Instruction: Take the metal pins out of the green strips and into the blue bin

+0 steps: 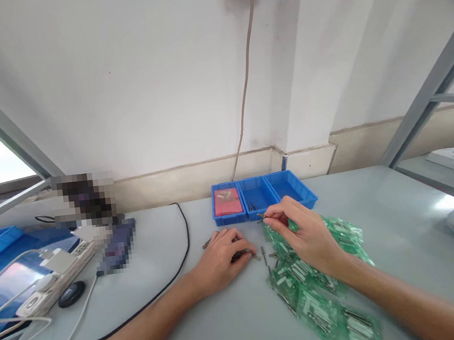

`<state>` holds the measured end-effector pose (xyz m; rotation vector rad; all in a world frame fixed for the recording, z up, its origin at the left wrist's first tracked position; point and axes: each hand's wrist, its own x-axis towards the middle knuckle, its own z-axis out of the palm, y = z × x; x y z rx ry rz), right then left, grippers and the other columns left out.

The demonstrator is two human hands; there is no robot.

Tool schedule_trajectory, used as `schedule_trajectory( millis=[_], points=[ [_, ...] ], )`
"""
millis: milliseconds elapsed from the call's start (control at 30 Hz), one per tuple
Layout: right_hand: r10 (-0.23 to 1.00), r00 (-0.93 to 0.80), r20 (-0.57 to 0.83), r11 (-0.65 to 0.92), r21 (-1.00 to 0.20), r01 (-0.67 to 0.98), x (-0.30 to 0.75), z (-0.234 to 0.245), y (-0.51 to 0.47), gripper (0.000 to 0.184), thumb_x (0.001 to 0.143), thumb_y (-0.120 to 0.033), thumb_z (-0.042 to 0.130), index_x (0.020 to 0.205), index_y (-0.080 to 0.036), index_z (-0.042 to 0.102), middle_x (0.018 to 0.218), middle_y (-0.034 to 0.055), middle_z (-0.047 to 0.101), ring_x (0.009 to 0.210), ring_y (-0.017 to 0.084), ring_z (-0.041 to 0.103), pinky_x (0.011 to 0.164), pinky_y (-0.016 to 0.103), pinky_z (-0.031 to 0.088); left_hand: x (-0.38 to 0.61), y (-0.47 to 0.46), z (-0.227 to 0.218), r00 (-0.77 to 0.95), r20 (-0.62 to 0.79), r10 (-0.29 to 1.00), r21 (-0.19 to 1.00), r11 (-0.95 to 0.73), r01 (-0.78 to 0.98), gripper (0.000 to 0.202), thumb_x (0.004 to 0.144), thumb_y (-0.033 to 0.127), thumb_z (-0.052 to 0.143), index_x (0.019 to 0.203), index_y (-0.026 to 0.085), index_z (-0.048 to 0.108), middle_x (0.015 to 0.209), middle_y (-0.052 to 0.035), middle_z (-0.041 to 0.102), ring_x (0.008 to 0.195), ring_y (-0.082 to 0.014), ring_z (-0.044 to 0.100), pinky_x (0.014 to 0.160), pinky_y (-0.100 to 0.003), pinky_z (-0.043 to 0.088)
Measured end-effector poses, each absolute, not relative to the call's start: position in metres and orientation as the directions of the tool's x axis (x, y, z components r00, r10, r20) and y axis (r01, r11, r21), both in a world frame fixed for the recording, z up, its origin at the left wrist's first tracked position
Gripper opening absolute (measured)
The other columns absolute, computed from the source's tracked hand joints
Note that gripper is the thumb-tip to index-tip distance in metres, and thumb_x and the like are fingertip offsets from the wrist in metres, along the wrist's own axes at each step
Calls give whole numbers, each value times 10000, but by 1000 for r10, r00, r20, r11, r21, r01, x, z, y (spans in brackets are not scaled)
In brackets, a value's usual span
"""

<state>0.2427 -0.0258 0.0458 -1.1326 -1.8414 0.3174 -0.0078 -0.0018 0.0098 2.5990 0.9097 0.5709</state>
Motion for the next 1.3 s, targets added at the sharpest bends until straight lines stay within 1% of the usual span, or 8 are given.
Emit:
schedule_trajectory(
  millis=[100, 233, 467, 833, 1000, 1133, 1233, 1300],
  points=[
    [826, -142, 546, 525, -652, 547, 242, 46, -26, 152, 1070, -395, 586, 1013, -281, 669, 936, 61, 655, 821, 235, 652, 692, 353, 527, -8, -1, 10, 715, 254, 651, 436, -737, 516, 153, 1088, 266, 593, 1116, 296, 741, 1097, -26, 634, 1030, -209, 586, 933, -351, 427],
    [860, -94, 501, 486, -749, 451, 242, 47, -23, 129, 1047, -390, 636, 1000, -273, 661, 950, 50, 668, 844, 232, 646, 775, 372, 536, -8, -1, 11, 716, 252, 651, 436, -737, 517, 152, 1090, 272, 591, 1109, 290, 741, 1092, -28, 638, 1027, -211, 583, 932, -356, 422],
    [894, -73, 441, 437, -826, 356, 241, 47, -21, 131, 1023, -389, 678, 986, -265, 658, 916, 27, 663, 827, 216, 623, 790, 362, 522, -8, -1, 13, 720, 237, 652, 451, -730, 513, 197, 1050, 450, 670, 1130, 284, 741, 1097, -30, 641, 1024, -217, 584, 939, -367, 422],
    [919, -59, 391, 388, -862, 326, 242, 46, -19, 172, 1002, -424, 691, 978, -255, 669, 887, 25, 677, 822, 216, 627, 784, 355, 518, -7, -2, 12, 700, 233, 676, 460, -710, 533, 76, 1044, 322, 680, 1046, 248, 694, 1086, -24, 642, 1011, -218, 571, 918, -361, 420],
    [938, -67, 340, 345, -898, 274, 243, 46, -17, 221, 1008, -472, 669, 988, -252, 677, 843, 16, 643, 766, 202, 581, 701, 336, 483, -7, -2, 10, 695, 254, 673, 446, -719, 533, 32, 1046, 264, 649, 1049, 239, 668, 1095, -22, 642, 1013, -212, 579, 923, -361, 417],
    [958, -144, 246, 268, -950, 159, 245, 48, -17, 298, 1006, -533, 658, 1038, -242, 713, 874, 27, 671, 691, 176, 524, 634, 322, 440, -7, -1, 9, 699, 256, 667, 439, -725, 531, 33, 1047, 249, 627, 1045, 235, 657, 1097, -29, 648, 1008, -218, 582, 908, -363, 418],
    [961, -215, 175, 187, -981, 40, 245, 49, -17, 316, 1009, -536, 665, 1039, -228, 733, 934, 43, 699, 685, 155, 510, 639, 310, 425, -7, -1, 9, 692, 258, 674, 433, -721, 541, 25, 1038, 225, 623, 1038, 233, 647, 1079, -27, 650, 988, -218, 577, 897, -364, 418],
    [964, -226, 141, 136, -990, -38, 245, 50, -17, 311, 1004, -527, 681, 1026, -221, 734, 908, 37, 685, 673, 143, 493, 640, 301, 414, -7, -1, 8, 690, 266, 673, 425, -725, 543, 32, 1037, 215, 616, 1041, 232, 642, 1076, -29, 653, 989, -219, 576, 899, -365, 418]
  ],
)
